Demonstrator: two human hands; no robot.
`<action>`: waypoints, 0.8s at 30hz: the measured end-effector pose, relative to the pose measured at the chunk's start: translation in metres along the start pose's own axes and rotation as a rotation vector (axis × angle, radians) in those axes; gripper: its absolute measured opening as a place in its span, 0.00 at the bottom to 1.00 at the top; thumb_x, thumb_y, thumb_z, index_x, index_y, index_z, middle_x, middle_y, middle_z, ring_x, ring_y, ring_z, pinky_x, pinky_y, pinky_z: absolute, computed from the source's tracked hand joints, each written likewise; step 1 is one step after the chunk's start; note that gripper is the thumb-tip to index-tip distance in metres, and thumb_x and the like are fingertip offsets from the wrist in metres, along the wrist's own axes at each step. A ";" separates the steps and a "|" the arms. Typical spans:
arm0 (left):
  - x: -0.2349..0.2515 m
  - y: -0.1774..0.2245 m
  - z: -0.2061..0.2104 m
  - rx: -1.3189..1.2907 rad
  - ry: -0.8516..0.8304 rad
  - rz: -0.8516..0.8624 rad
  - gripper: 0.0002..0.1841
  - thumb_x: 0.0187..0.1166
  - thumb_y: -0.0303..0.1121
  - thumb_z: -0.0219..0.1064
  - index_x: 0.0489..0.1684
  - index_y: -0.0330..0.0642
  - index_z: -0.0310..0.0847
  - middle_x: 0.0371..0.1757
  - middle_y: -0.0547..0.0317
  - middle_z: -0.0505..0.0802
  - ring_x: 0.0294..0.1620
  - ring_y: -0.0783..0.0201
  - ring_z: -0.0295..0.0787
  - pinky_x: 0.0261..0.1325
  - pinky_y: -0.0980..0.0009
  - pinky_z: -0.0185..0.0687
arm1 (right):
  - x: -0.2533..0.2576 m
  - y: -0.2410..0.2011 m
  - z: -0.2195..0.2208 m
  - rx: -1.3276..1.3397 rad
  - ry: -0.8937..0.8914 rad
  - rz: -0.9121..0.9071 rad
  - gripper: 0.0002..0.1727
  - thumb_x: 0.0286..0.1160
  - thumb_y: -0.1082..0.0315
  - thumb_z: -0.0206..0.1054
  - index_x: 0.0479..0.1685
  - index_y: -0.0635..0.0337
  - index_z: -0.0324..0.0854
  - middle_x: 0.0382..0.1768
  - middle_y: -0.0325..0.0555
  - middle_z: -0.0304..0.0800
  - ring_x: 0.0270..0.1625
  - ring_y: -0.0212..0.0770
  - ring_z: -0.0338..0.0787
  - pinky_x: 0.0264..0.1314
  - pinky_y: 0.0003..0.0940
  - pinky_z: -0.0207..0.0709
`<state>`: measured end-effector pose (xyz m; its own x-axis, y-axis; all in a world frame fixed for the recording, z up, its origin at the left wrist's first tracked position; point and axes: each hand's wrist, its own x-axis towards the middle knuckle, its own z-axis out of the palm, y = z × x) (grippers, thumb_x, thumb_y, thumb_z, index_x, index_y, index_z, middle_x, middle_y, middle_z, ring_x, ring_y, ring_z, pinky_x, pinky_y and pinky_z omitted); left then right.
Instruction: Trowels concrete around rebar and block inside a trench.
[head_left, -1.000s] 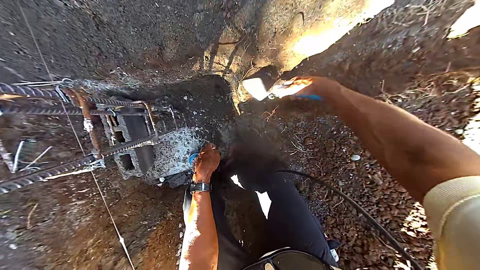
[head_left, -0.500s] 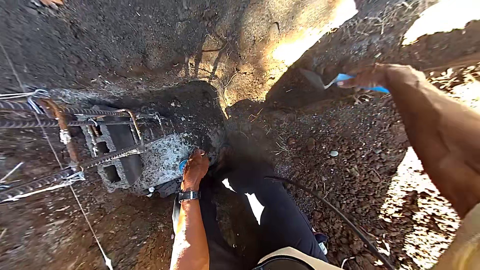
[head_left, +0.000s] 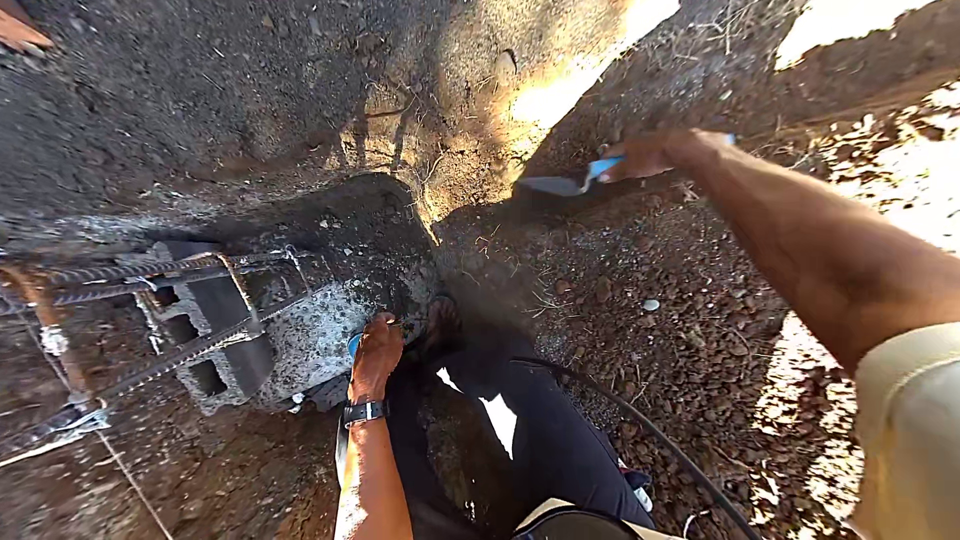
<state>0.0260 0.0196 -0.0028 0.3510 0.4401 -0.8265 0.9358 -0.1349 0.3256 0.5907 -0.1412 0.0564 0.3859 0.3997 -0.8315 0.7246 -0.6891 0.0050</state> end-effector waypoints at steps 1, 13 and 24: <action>0.001 0.000 0.001 -0.004 0.000 0.000 0.22 0.90 0.42 0.51 0.77 0.47 0.76 0.67 0.46 0.89 0.70 0.49 0.86 0.72 0.44 0.79 | -0.004 0.026 -0.006 -0.007 0.045 0.051 0.26 0.83 0.49 0.68 0.70 0.58 0.83 0.65 0.69 0.86 0.71 0.72 0.82 0.73 0.80 0.66; 0.004 0.011 0.010 0.031 -0.025 0.021 0.22 0.89 0.43 0.50 0.78 0.50 0.75 0.66 0.45 0.90 0.67 0.47 0.88 0.69 0.39 0.80 | -0.034 -0.044 0.012 0.016 0.095 -0.102 0.22 0.85 0.45 0.64 0.69 0.46 0.84 0.62 0.60 0.90 0.68 0.67 0.86 0.68 0.81 0.69; 0.000 0.005 0.008 0.018 -0.003 0.026 0.22 0.90 0.42 0.49 0.78 0.50 0.75 0.66 0.45 0.90 0.65 0.47 0.89 0.67 0.41 0.81 | -0.030 0.056 -0.015 -0.022 0.238 0.205 0.29 0.83 0.38 0.63 0.71 0.49 0.84 0.69 0.66 0.85 0.75 0.75 0.79 0.69 0.87 0.63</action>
<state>0.0308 0.0118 -0.0051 0.3756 0.4338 -0.8190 0.9267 -0.1625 0.3390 0.6282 -0.1835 0.0900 0.6461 0.3857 -0.6586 0.6289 -0.7579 0.1731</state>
